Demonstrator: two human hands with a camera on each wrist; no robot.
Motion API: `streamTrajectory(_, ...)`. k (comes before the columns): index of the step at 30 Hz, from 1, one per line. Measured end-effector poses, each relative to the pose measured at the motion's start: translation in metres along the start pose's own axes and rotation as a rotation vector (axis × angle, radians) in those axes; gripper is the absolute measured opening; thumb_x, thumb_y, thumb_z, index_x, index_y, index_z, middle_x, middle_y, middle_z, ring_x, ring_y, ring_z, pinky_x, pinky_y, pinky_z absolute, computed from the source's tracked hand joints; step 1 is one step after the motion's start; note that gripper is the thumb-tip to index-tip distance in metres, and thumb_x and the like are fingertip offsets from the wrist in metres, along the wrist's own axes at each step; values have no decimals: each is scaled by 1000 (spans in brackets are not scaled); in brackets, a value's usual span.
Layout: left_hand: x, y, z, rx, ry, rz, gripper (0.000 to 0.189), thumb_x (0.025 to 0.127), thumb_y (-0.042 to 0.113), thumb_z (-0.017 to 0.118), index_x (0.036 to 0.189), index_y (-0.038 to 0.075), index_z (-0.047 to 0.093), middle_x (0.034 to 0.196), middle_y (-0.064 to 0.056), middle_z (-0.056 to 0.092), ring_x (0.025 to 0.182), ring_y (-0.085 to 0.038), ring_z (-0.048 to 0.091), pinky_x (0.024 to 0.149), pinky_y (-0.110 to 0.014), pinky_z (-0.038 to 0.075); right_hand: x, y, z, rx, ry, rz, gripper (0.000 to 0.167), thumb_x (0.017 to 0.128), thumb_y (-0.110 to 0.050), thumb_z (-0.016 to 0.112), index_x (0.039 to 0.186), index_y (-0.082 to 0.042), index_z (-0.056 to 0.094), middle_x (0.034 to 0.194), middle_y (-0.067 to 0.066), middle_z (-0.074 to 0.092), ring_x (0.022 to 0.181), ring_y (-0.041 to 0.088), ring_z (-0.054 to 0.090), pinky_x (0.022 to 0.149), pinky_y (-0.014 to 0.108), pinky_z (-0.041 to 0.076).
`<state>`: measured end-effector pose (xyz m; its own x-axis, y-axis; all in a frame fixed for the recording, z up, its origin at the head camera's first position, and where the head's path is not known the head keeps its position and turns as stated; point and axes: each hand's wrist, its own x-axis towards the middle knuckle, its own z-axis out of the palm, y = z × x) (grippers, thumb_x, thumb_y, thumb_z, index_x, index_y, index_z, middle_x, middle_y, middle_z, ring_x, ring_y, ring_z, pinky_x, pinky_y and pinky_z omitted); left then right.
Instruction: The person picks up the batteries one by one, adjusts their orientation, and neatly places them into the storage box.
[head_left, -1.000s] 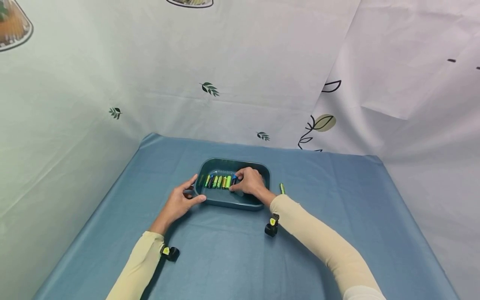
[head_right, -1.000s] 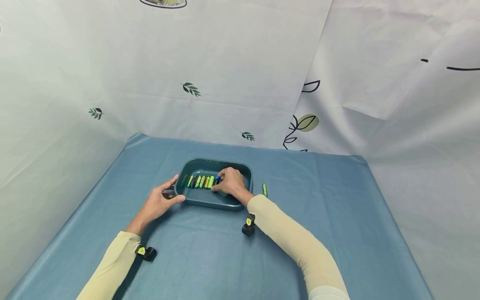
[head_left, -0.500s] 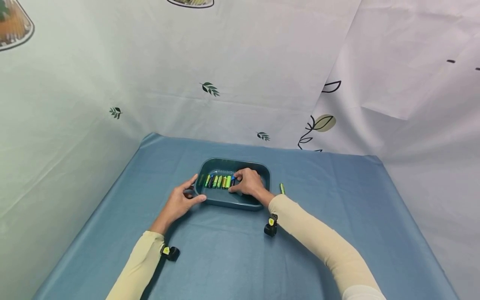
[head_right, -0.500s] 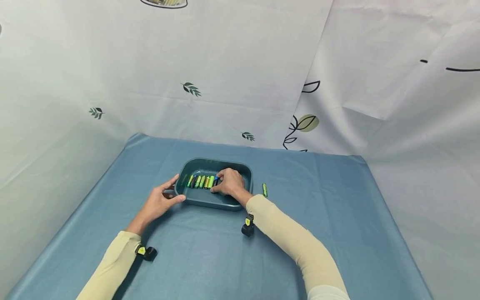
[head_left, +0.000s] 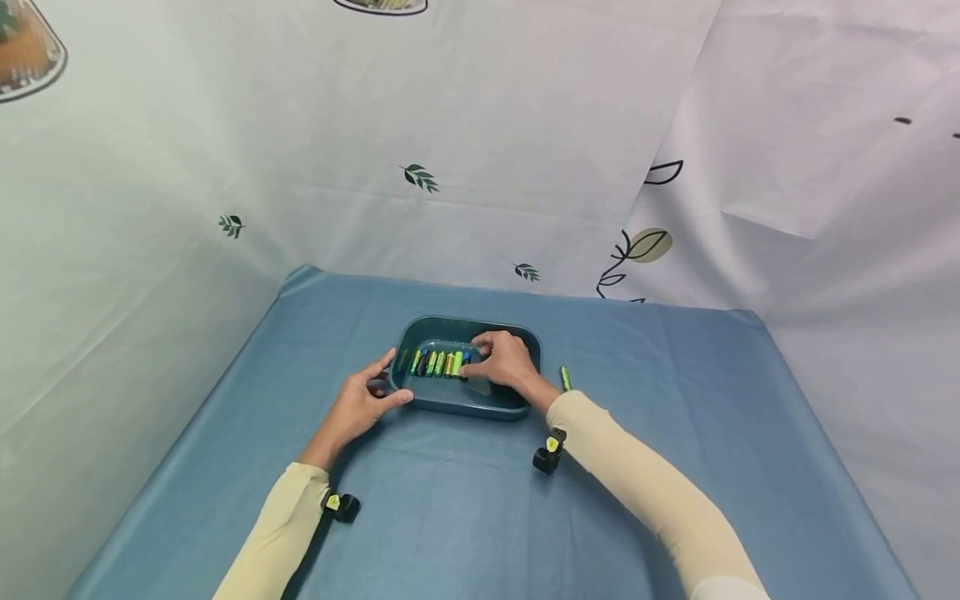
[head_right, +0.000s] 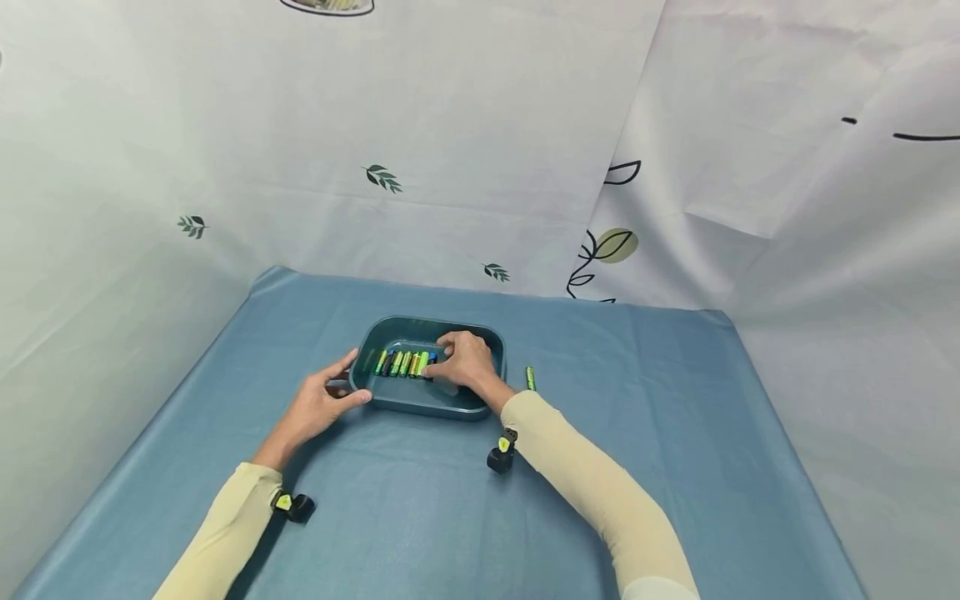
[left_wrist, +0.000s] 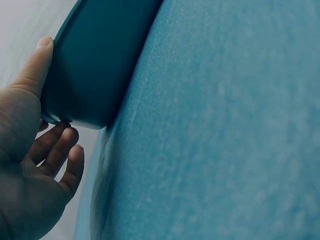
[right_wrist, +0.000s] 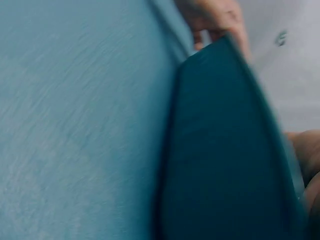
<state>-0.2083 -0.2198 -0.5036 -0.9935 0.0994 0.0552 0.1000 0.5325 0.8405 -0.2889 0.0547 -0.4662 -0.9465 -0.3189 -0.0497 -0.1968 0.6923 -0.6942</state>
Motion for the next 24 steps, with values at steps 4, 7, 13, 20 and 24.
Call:
streamTrajectory(4,-1,-1,1,-2,-2,-1,88,88,38,82,161,20,36,136,-22,58,116,-37,62,83,-45,54,-12,-2,-20,72,32,-51,56,84,-36,87,132,-11,70,117,9,71,101,24,66,84,41,55)
streamTrajectory(7,0,-1,1,-6,1,1,88,88,38,82,161,20,36,135,-22,58,116,-37,62,82,-45,55,-23,-1,-38,104,64,-111,54,86,-35,85,132,-12,70,119,10,70,99,24,64,83,41,54)
streamTrajectory(13,0,0,0,-9,0,3,88,88,37,82,161,20,36,132,-22,59,112,-36,63,78,-41,54,-48,22,-71,119,171,-165,51,87,-35,84,132,-16,71,121,11,68,101,26,65,78,44,55)
streamTrajectory(20,0,0,-1,-9,-3,-14,88,88,37,82,161,19,36,128,-22,60,107,-34,63,72,-37,51,-68,64,-93,173,315,-175,52,85,-29,87,132,-16,71,115,10,69,100,32,66,82,45,54)
streamTrajectory(24,0,-1,0,-8,-3,-18,88,88,39,82,161,20,36,129,-22,60,105,-34,64,71,-37,51,-76,88,-97,176,348,-198,52,84,-22,87,132,-12,71,113,13,68,100,34,65,83,49,54)
